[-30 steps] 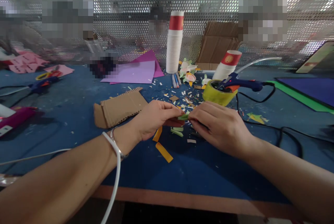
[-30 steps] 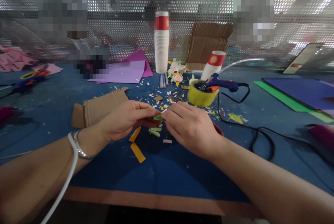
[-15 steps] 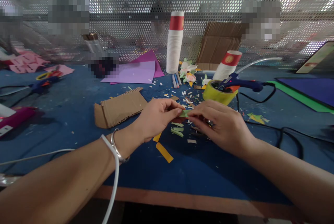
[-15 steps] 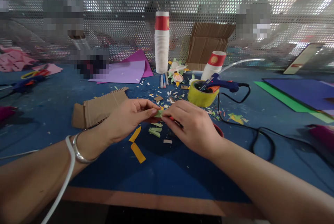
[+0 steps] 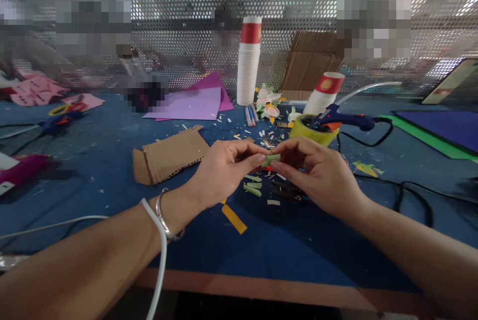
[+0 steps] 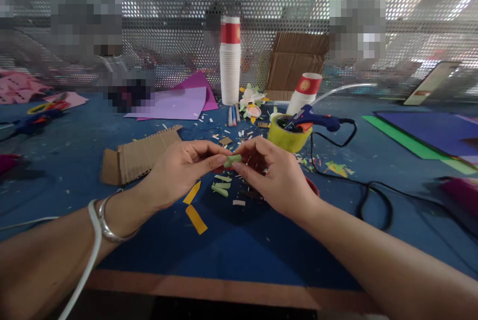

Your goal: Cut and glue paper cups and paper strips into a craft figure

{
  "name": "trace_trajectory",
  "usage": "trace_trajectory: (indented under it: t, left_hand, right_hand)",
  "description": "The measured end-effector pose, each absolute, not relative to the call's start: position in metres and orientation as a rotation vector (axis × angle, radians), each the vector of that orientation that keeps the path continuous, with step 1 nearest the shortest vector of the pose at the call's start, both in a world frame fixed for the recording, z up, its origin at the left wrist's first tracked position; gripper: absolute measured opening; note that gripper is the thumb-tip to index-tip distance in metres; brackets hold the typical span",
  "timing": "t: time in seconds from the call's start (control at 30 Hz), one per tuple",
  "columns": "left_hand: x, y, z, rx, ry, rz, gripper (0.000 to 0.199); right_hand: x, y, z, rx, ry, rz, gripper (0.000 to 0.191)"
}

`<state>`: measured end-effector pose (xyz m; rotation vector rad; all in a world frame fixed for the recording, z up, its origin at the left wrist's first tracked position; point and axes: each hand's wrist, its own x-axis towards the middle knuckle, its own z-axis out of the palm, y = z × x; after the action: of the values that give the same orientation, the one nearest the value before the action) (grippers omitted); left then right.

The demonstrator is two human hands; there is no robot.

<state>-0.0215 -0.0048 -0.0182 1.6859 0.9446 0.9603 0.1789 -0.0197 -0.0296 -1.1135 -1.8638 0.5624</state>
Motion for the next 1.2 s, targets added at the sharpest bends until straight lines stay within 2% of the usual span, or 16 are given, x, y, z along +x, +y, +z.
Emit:
trace_trajectory:
  t: [0.37,1.0,1.2]
  left_hand:
    - [-0.017,-0.007,-0.019,1.285,0.796,0.958,0.013]
    - [-0.014,-0.008,-0.015,1.128,0.739,0.934,0.011]
    - [-0.015,-0.01,-0.015,1.256,0.809,0.945,0.021]
  right_hand:
    - [0.178,-0.019,-0.024,-1.064,-1.686,0.791,0.022]
    - [0.176,-0.019,-0.018,-1.038,-1.484,1.033,0.025]
    - [0.179,-0.02,-0.022,-1.051,-1.564,0.986,0.019]
